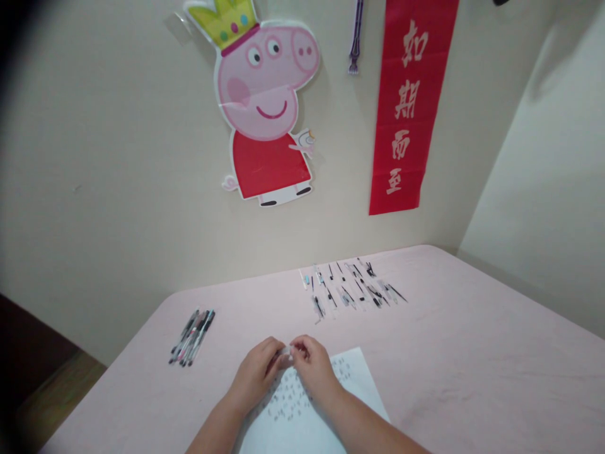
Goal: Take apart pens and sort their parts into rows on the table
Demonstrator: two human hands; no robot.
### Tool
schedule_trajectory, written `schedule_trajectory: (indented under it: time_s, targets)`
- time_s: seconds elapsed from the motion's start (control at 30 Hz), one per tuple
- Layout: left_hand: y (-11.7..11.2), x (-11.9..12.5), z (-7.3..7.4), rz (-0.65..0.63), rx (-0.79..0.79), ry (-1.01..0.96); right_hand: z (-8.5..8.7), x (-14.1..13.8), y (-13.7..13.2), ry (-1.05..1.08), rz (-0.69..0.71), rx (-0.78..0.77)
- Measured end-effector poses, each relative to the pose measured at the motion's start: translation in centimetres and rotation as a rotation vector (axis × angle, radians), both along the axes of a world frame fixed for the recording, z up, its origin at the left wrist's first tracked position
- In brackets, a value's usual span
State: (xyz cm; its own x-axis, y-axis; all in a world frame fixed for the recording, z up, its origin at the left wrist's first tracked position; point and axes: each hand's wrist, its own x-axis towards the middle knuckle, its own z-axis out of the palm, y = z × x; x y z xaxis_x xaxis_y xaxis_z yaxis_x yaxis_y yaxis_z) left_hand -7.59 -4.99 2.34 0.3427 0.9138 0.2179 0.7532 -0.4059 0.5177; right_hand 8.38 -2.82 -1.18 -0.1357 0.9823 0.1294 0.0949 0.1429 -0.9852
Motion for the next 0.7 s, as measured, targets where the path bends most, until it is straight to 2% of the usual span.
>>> schedule_trajectory:
  time_s: [0.17, 0.4, 0.6, 0.7]
  targets:
    - [-0.1, 0.0, 0.1, 0.025, -0.012, 0.062, 0.3, 0.0, -0.2, 0.005, -0.010, 0.021]
    - [0.3, -0.7, -0.6, 0.123, -0.013, 0.082, -0.6, 0.1, 0.0, 0.133, -0.005, -0.048]
    - [0.4, -1.0, -0.6, 0.180, -0.009, 0.121, 0.1, 0.6, -0.2, -0.143, 0.115, 0.149]
    - [0.4, -1.0, -0.4, 0.194, -0.010, 0.128, 0.5, 1.1, -0.4, -0.195, 0.154, 0.193]
